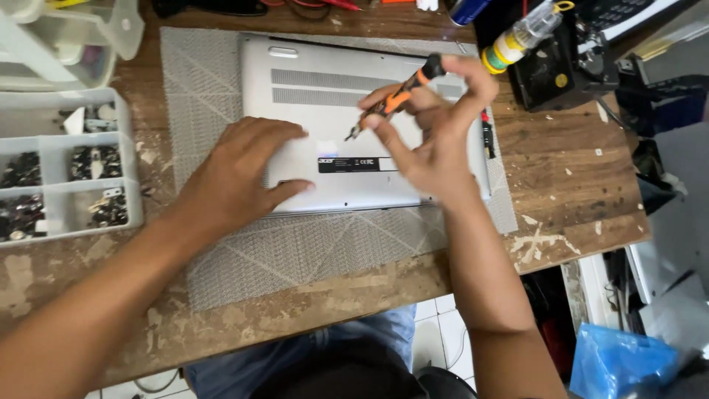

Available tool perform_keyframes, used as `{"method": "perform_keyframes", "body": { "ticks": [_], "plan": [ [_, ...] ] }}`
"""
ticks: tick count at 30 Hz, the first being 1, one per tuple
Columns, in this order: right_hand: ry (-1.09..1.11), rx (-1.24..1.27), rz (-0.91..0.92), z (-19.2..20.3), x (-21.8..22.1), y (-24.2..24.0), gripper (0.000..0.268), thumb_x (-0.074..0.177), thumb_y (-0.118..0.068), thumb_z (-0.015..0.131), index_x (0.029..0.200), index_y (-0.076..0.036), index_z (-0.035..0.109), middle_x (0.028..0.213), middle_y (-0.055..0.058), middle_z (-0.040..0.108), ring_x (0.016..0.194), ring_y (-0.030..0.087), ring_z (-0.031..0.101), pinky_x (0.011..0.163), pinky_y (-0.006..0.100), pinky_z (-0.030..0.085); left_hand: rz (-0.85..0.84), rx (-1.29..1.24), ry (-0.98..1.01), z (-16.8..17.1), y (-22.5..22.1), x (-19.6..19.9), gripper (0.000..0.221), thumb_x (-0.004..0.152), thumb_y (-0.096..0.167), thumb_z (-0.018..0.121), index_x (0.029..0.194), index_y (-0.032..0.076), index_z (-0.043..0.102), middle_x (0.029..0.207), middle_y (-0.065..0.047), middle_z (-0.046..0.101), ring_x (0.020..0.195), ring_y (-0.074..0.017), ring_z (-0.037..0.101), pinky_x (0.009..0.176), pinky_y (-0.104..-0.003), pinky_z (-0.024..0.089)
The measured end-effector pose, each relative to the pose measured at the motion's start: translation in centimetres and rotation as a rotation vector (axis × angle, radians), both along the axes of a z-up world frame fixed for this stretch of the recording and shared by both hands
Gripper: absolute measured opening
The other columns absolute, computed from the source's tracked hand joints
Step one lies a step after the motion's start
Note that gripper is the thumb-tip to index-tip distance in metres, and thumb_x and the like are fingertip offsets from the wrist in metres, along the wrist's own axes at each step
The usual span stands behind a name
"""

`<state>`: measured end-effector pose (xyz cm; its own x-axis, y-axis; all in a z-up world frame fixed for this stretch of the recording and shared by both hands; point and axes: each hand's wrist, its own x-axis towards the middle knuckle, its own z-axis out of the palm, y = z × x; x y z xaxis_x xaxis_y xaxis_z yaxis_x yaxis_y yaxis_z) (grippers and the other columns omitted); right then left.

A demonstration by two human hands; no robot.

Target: Removing screws from the back of a laptop using a precision screwdriver to disassemble the device.

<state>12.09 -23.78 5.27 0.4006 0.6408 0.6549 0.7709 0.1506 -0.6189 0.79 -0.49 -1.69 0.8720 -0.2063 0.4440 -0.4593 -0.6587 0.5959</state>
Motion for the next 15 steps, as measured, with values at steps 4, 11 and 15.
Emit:
{"method": "perform_keyframes", "body": {
  "ticks": [4,11,15],
  "plan": [
    [0.060,-0.230,-0.054,2.0,2.3,-2.6,0.066,0.103,0.015,0.067,0.132,-0.014,0.016,0.089,0.027,0.065,0.086,0.036,0.073,0.083,0.040,0.061,-0.112,0.165,0.017,-0.7,0.0,0.3,0.065,0.083,0.048,0.078,0.134,0.011,0.062,0.147,-0.019,0.053,0.138,-0.0381,0.044,0.118,-0.059,0.027],
    [0.144,-0.316,-0.099,1.6,4.3,-4.2,0.061,0.101,0.010,0.069,0.126,-0.015,0.019,0.090,0.021,0.067,0.086,0.030,0.070,0.083,0.038,0.061,-0.098,0.292,0.068,-0.3,-0.2,0.1,0.070,0.085,0.057,0.070,0.140,0.016,0.058,0.156,-0.020,0.044,0.144,-0.0377,0.037,0.121,-0.059,0.022],
    [0.113,-0.308,-0.103,1.1,5.0,-4.4,0.064,0.098,0.015,0.070,0.126,-0.013,0.020,0.094,0.021,0.058,0.084,0.031,0.072,0.080,0.038,0.065,-0.090,0.280,0.053,-0.4,-0.2,0.2,0.068,0.083,0.055,0.073,0.136,0.015,0.060,0.154,-0.021,0.046,0.144,-0.0383,0.040,0.122,-0.059,0.023]
  ]
}}
